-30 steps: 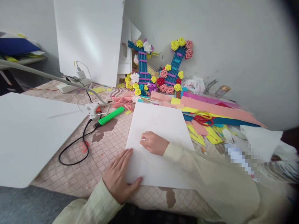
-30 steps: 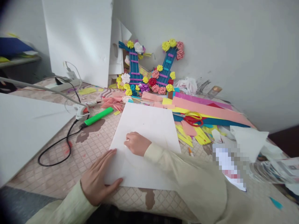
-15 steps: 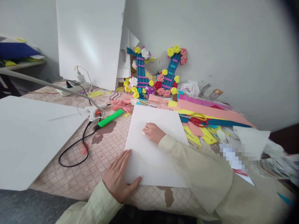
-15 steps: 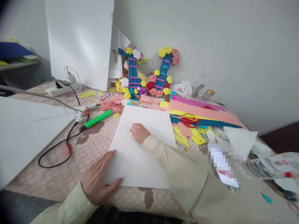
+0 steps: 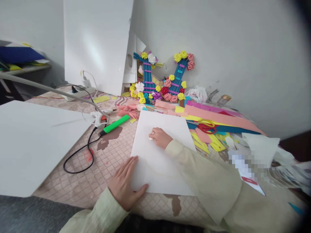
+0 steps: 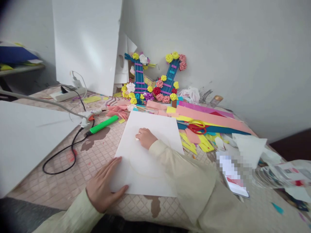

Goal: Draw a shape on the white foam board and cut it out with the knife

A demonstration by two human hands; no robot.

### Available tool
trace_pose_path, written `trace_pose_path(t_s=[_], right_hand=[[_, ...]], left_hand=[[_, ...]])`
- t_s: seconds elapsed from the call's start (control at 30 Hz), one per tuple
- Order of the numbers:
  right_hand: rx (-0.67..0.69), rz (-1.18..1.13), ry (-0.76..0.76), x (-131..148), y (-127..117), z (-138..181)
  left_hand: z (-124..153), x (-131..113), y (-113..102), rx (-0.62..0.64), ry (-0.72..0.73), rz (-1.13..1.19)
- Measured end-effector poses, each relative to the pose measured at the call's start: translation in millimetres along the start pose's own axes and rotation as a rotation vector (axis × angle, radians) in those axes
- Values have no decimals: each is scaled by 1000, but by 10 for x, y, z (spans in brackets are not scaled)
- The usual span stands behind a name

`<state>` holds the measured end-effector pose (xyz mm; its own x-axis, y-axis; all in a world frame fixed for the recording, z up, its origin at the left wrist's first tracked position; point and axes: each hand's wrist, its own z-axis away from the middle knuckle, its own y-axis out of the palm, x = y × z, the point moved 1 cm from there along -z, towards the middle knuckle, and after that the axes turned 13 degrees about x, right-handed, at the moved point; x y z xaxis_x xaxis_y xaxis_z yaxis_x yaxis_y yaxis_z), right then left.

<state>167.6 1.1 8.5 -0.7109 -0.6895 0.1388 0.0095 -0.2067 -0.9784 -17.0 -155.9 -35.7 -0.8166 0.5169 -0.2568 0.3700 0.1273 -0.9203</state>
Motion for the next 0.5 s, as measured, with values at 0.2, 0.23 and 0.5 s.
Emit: trace_pose_path(t_s=[0.2,0.23,0.5], right_hand=[[-4,-10,-2,18,6,7],[-6,-9,5,16,6,6],[-9,-15,15,29,6,7]], left_hand=[[1,13,14,-11,-2,20],[0,14,16,-11,-4,19],[10,3,28,-12,-7,4]])
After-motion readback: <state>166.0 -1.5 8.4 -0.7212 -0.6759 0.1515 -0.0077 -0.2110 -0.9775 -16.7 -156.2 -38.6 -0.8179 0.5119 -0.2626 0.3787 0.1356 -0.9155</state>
